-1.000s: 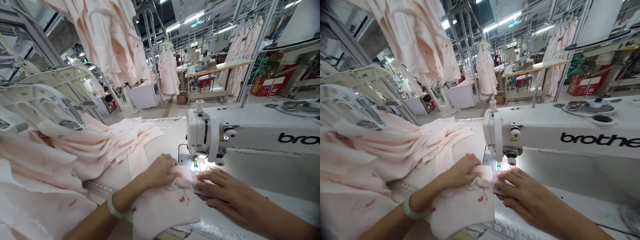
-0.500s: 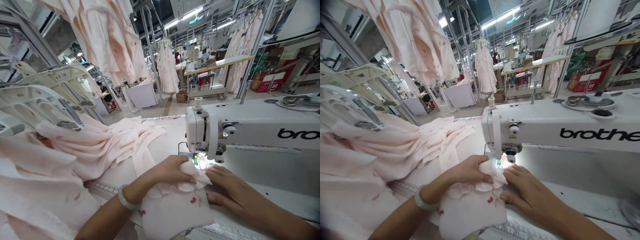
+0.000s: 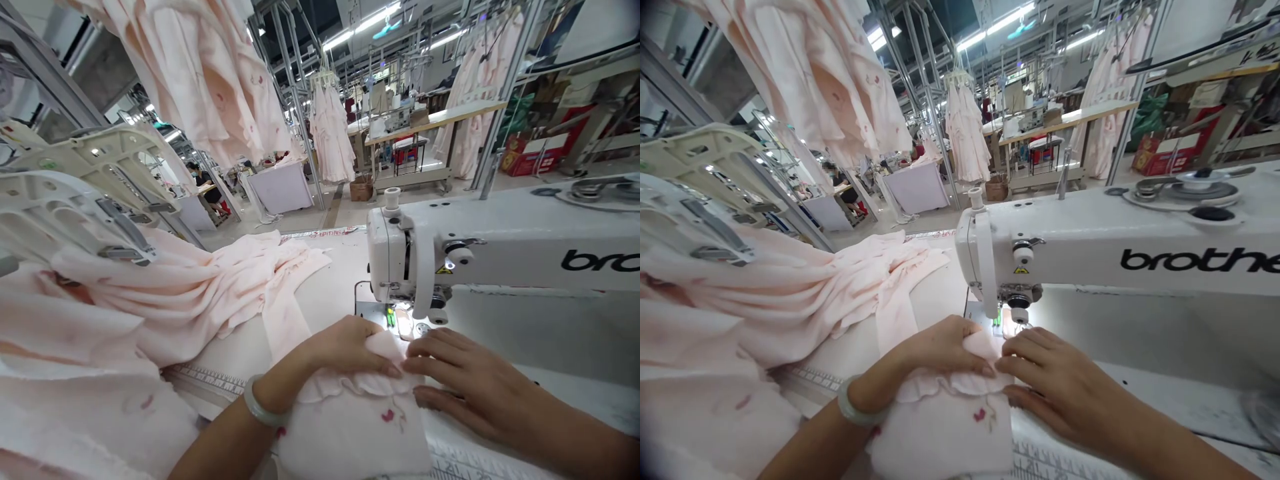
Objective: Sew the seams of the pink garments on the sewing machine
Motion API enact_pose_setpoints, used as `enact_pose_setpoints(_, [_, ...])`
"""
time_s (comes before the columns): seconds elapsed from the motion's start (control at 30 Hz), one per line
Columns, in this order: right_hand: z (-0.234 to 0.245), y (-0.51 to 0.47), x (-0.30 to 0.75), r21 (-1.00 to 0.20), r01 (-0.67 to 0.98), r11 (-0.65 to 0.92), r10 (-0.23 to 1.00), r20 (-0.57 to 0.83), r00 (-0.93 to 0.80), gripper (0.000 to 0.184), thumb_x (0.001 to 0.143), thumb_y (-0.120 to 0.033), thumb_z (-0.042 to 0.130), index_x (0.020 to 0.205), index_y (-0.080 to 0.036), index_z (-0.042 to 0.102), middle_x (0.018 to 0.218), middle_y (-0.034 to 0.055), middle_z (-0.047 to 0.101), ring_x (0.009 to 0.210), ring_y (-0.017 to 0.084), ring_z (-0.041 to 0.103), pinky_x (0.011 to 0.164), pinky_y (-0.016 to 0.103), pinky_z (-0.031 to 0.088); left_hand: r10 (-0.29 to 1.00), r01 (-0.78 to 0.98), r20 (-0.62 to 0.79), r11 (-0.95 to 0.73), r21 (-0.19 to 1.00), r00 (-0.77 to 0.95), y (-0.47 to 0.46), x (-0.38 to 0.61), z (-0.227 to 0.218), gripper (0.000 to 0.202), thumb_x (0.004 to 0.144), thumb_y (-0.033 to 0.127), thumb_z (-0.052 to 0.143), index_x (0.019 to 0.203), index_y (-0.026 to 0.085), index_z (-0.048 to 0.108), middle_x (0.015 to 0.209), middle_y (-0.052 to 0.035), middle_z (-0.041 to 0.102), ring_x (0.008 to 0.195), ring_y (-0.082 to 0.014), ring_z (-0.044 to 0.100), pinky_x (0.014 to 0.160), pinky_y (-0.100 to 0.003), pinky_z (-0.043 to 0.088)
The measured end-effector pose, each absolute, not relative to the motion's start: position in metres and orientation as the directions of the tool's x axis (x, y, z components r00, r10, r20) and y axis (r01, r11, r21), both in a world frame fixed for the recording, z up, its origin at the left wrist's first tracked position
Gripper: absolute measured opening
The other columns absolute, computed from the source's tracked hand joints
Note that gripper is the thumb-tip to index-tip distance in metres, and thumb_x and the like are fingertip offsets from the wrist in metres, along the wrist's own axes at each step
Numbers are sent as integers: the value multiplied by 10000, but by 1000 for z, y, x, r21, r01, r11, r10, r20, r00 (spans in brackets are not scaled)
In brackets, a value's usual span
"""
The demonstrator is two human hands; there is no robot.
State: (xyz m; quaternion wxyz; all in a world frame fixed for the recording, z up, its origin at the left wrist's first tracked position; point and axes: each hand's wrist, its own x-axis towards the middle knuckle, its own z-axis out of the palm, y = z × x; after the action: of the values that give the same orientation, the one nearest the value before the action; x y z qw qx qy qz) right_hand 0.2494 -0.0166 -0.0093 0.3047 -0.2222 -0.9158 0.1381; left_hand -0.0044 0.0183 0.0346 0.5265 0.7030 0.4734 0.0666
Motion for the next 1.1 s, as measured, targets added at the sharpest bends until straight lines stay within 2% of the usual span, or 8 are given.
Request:
enact_pose_setpoints(0.27, [-5, -18, 242, -486, 320, 813, 490, 277, -826, 225, 1110, -360, 508, 1047, -249, 693, 969, 50, 678, 919, 235, 612, 833, 394, 499, 801, 610, -274, -139, 780, 533, 18, -10, 36, 462, 897, 429, 643, 656, 213, 313, 661, 63, 274, 637, -111, 299, 593, -296, 222])
enact_pose_setpoints(0.4, [-3, -19, 244, -444, 258, 858, 430, 347, -833, 228, 1075, -364, 559, 912, -230, 646, 888, 45, 640, 859, 229, 598, 832, 400, 496, 865, 687, -199, -205, 698, 461, 12, 3, 27, 488, 943, 440, 625, 642, 213, 315, 618, 60, 294, 620, -122, 328, 595, -299, 225])
enact_pose_setpoints(0.53, [-8, -14, 245, -359, 324, 875, 469, 465, -751, 166, 1072, -368, 585, 1100, -233, 678, 1077, 79, 699, 1018, 253, 649, 918, 414, 504, 873, 772, -141, -325, 547, 467, 12, 12, 18, 394, 959, 380, 638, 670, 213, 429, 612, 45, 433, 633, -148, 439, 603, -300, 260])
enact_pose_setpoints(0.67, [-12, -10, 245, -375, 342, 861, 480, 383, -789, 219, 1077, -416, 584, 1159, -235, 676, 1146, 87, 714, 1101, 271, 655, 1012, 449, 497, 898, 811, -67, -357, 463, 434, 13, 11, 10, 187, 960, 404, 683, 991, 224, 644, 973, -16, 720, 881, -223, 658, 738, -311, 456])
enact_pose_setpoints(0.73, [-12, -10, 245, -387, 349, 854, 485, 346, -803, 228, 1087, -417, 559, 1136, -232, 683, 1140, 92, 714, 1085, 277, 656, 1009, 469, 501, 896, 814, 45, -420, 402, 441, 10, 8, 10, 251, 957, 328, 696, 1166, 200, 643, 1164, -77, 725, 1038, -267, 675, 869, -363, 520])
enact_pose_setpoints(0.83, [-9, -11, 244, -392, 341, 855, 479, 343, -808, 237, 1088, -411, 555, 1159, -231, 692, 1122, 90, 715, 1062, 278, 661, 1019, 489, 500, 793, 745, 182, -608, 274, 581, 2, 0, 11, 178, 998, 181, 568, 1146, 172, 668, 1176, -115, 721, 1123, -285, 658, 984, -412, 532])
enact_pose_setpoints(0.97, [-6, -11, 244, -400, 329, 856, 477, 360, -802, 231, 1077, -406, 568, 1108, -226, 709, 1088, 89, 724, 1054, 266, 672, 1003, 456, 517, 580, 545, 170, -811, 213, 796, -10, -12, 5, 277, 1007, 130, 503, 1231, 136, 666, 1265, -126, 736, 1230, -281, 661, 1076, -419, 522])
enact_pose_setpoints(1.1, [-12, -6, 246, -299, 396, 868, 493, 427, -758, 288, 1059, -403, 597, 1270, -243, 709, 1154, 84, 753, 1055, 265, 701, 967, 449, 530, 548, 514, 229, -835, 197, 804, -11, -18, -10, 383, 1035, 131, 462, 1394, 118, 597, 1434, -133, 679, 1377, -253, 605, 1166, -382, 483])
